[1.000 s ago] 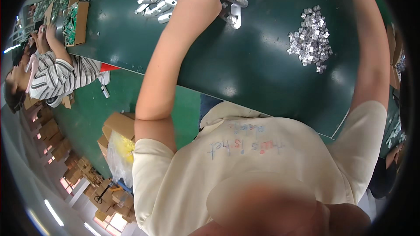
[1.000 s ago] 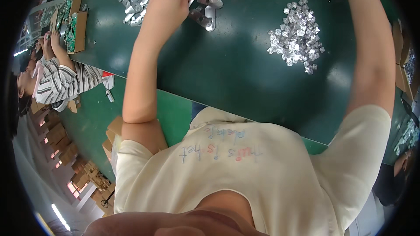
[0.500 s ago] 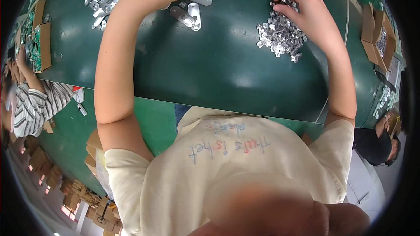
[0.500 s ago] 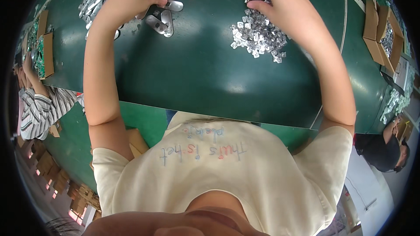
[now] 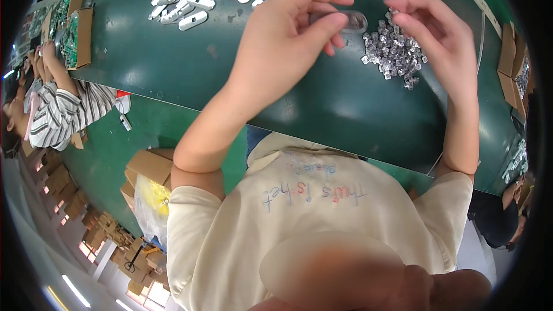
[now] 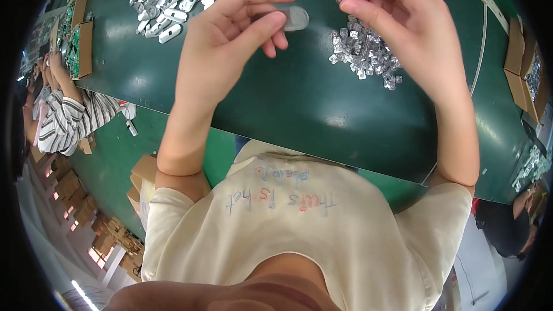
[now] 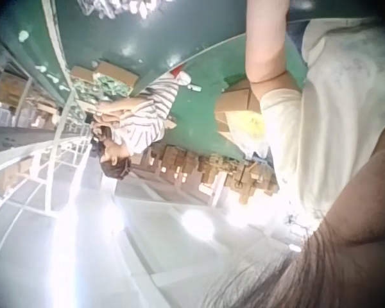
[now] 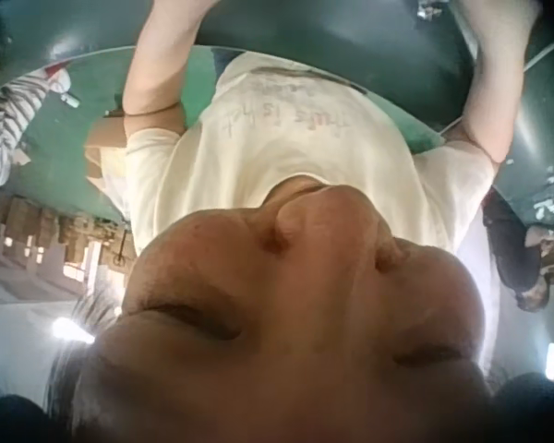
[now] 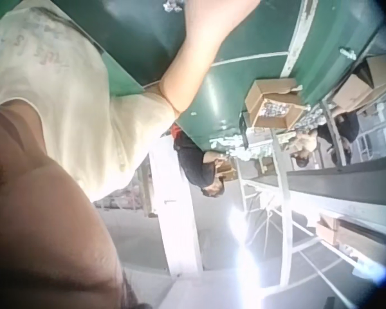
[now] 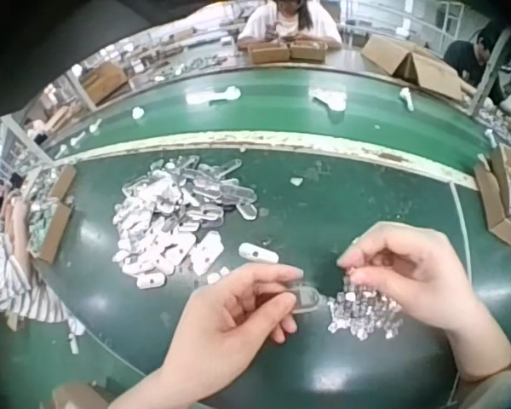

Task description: The person assembles small electronic handheld fans by fitting small components onto metal plates and inserting them into the fan housings by hand.

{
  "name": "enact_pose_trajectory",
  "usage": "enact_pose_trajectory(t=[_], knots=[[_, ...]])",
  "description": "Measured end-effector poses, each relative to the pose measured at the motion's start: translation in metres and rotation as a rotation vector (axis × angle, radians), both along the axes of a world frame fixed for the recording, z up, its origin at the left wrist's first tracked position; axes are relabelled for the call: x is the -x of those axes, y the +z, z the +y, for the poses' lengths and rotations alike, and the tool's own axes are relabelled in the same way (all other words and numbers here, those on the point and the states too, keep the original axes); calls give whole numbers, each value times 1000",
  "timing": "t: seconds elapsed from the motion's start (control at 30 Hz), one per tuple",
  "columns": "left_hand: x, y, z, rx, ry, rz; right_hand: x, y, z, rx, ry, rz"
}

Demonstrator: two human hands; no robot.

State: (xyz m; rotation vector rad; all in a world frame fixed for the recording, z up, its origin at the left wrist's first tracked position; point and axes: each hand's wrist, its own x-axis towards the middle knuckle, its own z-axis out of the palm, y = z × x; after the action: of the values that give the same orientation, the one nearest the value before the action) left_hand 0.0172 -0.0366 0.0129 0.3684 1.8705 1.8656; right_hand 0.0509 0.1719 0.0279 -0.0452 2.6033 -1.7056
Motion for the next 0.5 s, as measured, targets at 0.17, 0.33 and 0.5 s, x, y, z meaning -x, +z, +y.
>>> enact_pose_trajectory(t=[0.17,0.33,0.5], knots=[[-13,9,13,48,30,-61,-19,12,-11,-319,250,581],[-16,6,18,-95,19,-101,-32,5,-16,-502,249,794],[-17,16,14,-59,-35,-96,-34,-1,-17,-619,263,871]])
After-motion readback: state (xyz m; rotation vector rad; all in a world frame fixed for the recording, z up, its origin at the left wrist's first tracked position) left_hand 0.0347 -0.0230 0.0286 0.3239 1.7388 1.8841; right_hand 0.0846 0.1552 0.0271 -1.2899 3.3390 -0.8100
